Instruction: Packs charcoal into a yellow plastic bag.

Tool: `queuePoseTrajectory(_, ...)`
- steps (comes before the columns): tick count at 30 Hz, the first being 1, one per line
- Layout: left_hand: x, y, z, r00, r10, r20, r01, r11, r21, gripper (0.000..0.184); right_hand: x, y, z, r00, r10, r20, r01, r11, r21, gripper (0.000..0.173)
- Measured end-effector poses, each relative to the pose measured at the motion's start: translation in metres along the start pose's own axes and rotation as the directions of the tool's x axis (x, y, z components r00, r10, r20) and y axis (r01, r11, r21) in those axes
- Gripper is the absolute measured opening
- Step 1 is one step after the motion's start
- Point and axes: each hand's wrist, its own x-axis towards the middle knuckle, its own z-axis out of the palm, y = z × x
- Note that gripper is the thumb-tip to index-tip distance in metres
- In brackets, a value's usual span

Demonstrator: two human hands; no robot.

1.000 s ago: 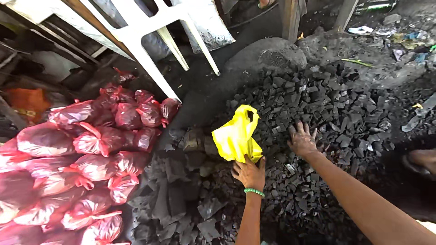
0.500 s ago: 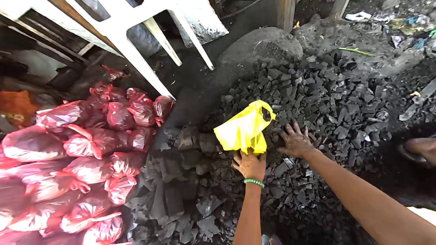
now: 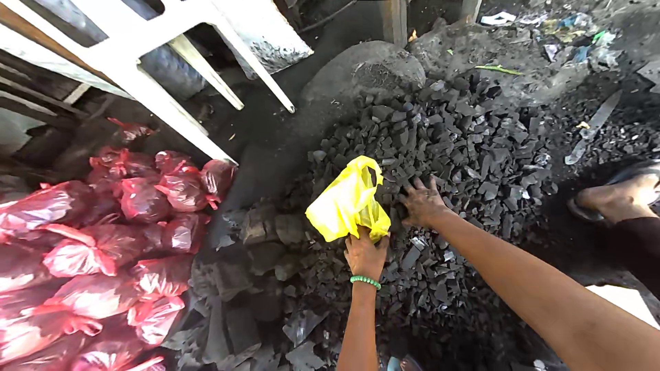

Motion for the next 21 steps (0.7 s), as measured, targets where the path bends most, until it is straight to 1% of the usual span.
queuePoseTrajectory(3, 0.003, -0.003, -0.008, 0.997, 0.037, 0.068, -0.034, 0.999, -0.037, 0.07, 0.004, -0.008, -0.013, 1.0, 0.0, 0.026, 0.001, 1.0, -0.025, 0.076)
queuePoseTrajectory(6, 0.006, -0.007, -0.012, 0.99, 0.078, 0.116, -0.068, 0.994, -0.08, 0.07, 0.007, -0.012, -0.023, 0.998, 0.016, 0.054, -0.013, 0.998, -0.058, 0.08)
queuePoseTrajectory(8, 0.005, -0.005, -0.009, 0.991, 0.063, 0.115, -0.055, 0.996, -0.068, 0.073, 0.006, -0.014, -0.022, 0.998, 0.03, 0.051, -0.025, 0.996, -0.083, 0.073)
queuePoseTrajectory(10, 0.001, 0.003, 0.0, 0.995, 0.033, 0.094, -0.036, 0.999, 0.024, 0.083, 0.005, -0.015, -0.018, 0.999, 0.007, 0.039, -0.002, 0.992, -0.127, 0.058)
queuePoseTrajectory(11, -0.003, 0.008, 0.006, 0.995, 0.023, 0.094, -0.033, 0.995, 0.098, 0.089, 0.005, -0.014, -0.014, 0.999, -0.02, 0.034, 0.025, 0.991, -0.135, 0.054)
queuePoseTrajectory(13, -0.012, 0.015, 0.019, 0.992, 0.009, 0.128, -0.038, 0.973, 0.228, 0.097, 0.005, -0.009, -0.001, 0.996, -0.087, 0.036, 0.09, 0.992, -0.094, 0.054)
queuePoseTrajectory(14, -0.016, 0.018, 0.022, 0.99, 0.008, 0.142, -0.044, 0.966, 0.254, 0.095, 0.006, -0.005, 0.005, 0.993, -0.115, 0.027, 0.117, 0.991, -0.061, 0.056)
queuePoseTrajectory(16, -0.023, 0.022, 0.026, 0.986, 0.017, 0.165, -0.065, 0.955, 0.289, 0.092, 0.006, -0.001, 0.007, 0.989, -0.134, 0.057, 0.136, 0.99, -0.036, 0.056)
queuePoseTrajectory(19, -0.033, 0.023, 0.031, 0.981, 0.039, 0.192, -0.104, 0.935, 0.34, 0.093, 0.001, -0.008, -0.009, 0.977, -0.085, 0.198, 0.102, 0.992, -0.077, 0.059)
queuePoseTrajectory(21, -0.037, 0.023, 0.037, 0.978, 0.057, 0.203, -0.13, 0.92, 0.371, 0.094, -0.002, -0.011, -0.013, 0.969, -0.051, 0.241, 0.067, 0.996, -0.061, 0.056)
